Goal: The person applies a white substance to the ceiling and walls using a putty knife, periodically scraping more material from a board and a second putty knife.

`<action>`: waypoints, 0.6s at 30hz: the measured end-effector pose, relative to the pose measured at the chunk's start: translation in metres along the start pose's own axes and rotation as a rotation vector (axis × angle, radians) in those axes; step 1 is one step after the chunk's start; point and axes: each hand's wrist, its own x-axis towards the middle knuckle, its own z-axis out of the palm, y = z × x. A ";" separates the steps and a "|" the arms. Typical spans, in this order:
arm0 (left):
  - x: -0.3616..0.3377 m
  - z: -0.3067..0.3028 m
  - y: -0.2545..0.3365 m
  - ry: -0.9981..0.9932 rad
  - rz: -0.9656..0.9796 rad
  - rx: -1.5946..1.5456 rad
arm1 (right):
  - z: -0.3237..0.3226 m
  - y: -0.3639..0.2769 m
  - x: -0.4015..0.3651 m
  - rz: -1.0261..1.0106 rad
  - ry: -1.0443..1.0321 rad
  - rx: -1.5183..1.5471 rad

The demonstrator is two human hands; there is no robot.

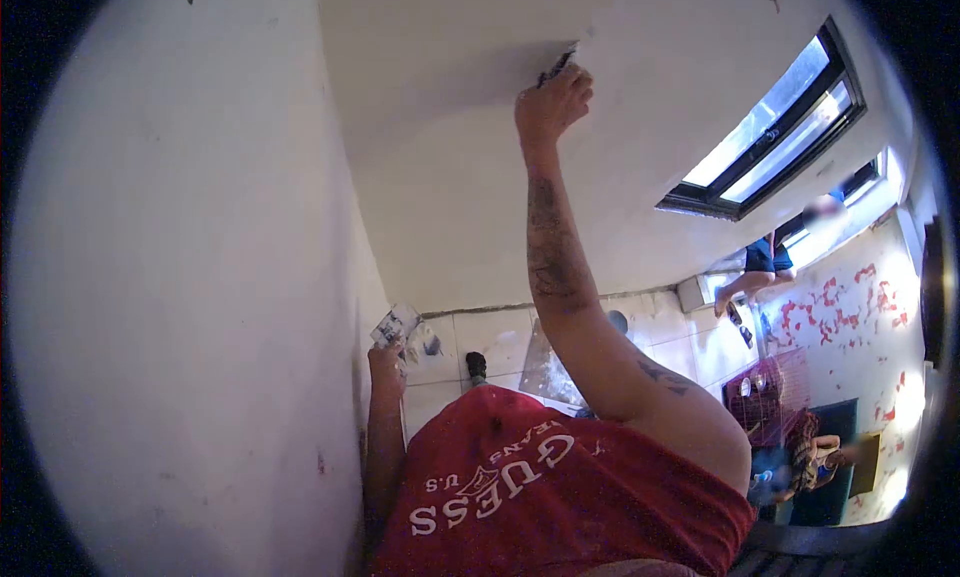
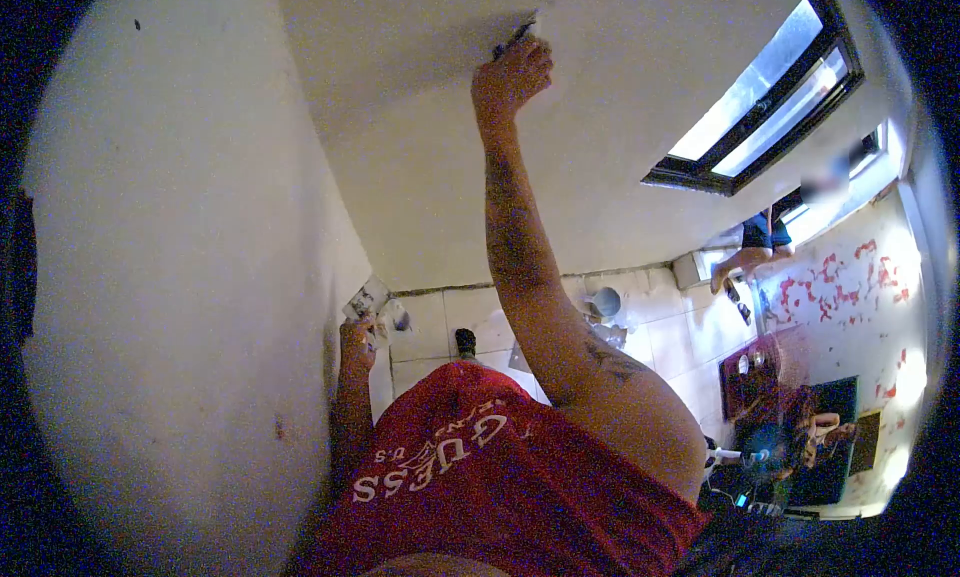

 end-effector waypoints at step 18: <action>-0.001 0.009 -0.004 0.098 -0.216 -0.150 | -0.012 0.017 0.016 -0.028 -0.034 0.012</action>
